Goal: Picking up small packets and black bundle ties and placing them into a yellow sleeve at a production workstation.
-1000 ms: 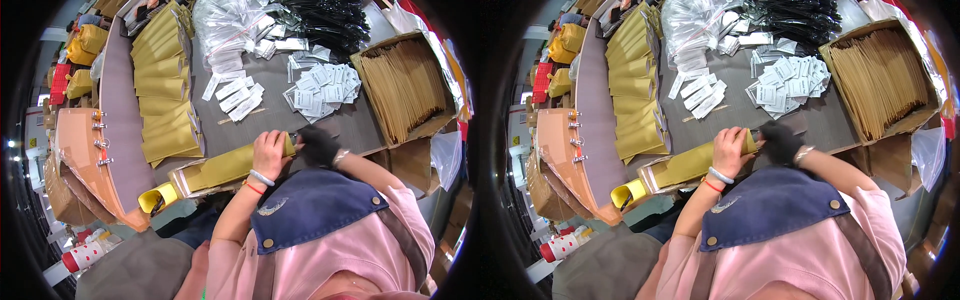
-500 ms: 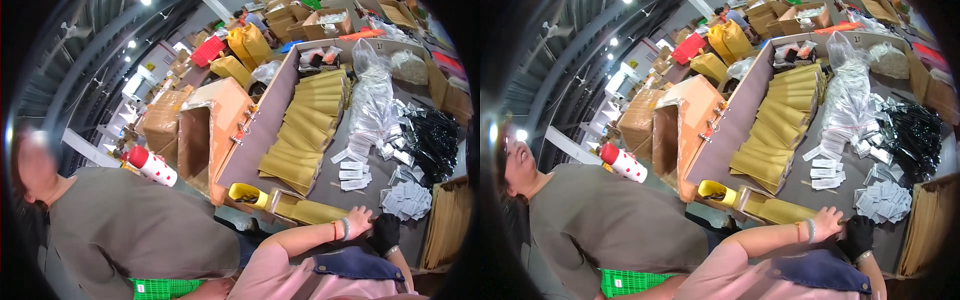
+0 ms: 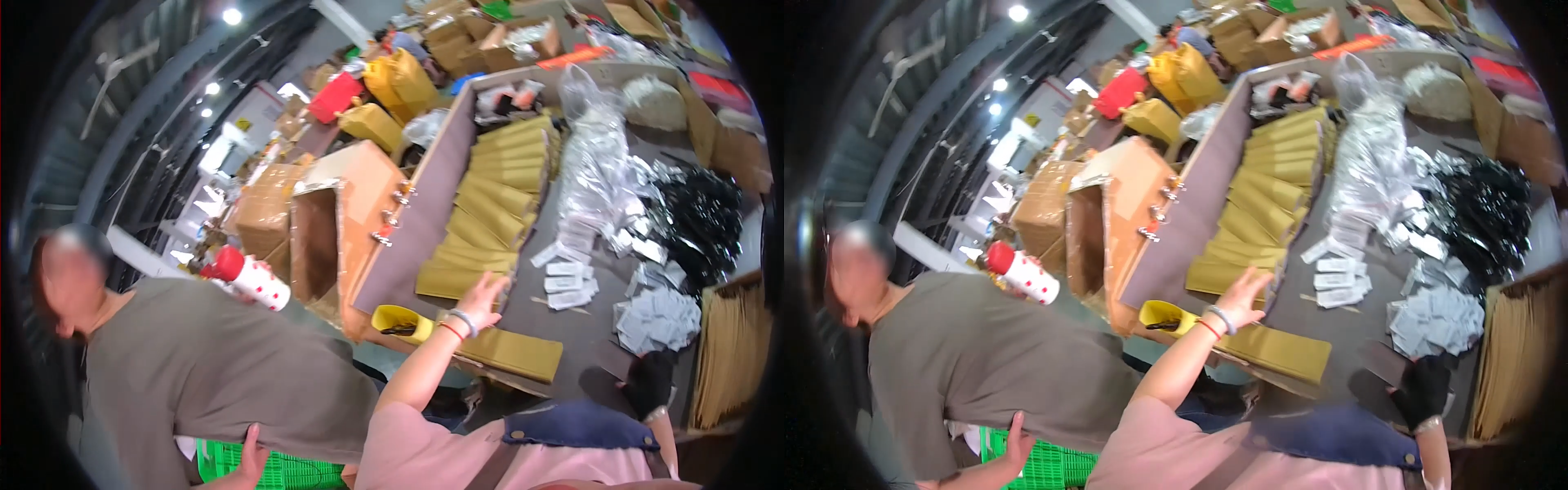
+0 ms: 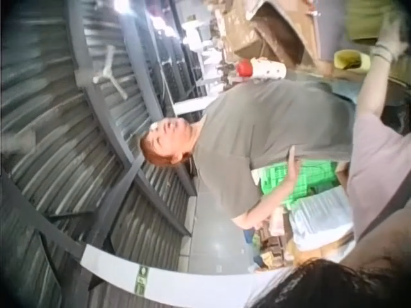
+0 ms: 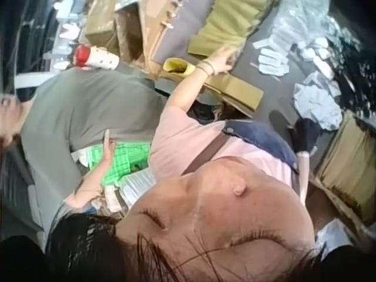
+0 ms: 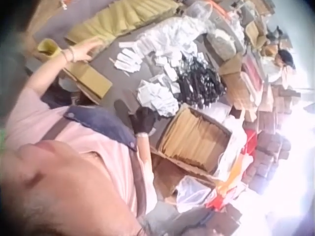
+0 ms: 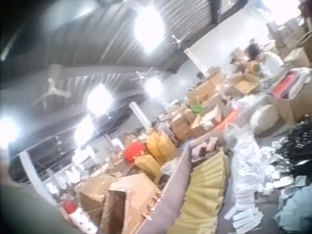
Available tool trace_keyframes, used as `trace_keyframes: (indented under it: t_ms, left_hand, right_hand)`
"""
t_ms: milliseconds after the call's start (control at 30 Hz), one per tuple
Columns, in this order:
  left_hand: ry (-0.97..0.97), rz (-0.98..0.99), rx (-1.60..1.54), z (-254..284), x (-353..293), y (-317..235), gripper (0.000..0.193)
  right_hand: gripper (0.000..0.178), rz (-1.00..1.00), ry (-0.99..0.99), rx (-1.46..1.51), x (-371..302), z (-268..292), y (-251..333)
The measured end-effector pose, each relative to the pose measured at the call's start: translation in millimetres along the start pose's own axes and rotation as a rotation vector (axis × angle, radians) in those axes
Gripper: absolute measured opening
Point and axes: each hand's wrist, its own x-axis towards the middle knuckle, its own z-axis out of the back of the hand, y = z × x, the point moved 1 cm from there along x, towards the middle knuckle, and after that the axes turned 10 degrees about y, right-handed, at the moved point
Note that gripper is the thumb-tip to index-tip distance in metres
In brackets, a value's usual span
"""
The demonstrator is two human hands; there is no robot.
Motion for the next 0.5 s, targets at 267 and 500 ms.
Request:
trace_keyframes:
  t_ms: [267,500]
  left_hand:
    - [0.062,0.47,0.006,-32,30,43,0.129]
    - [-0.041,0.475,0.045,-20,133,42,0.128]
  right_hand:
    - [0.065,-0.011,-0.035,0.009,7,-22,32]
    - [0.064,-0.011,-0.141,-0.012,7,-27,34]
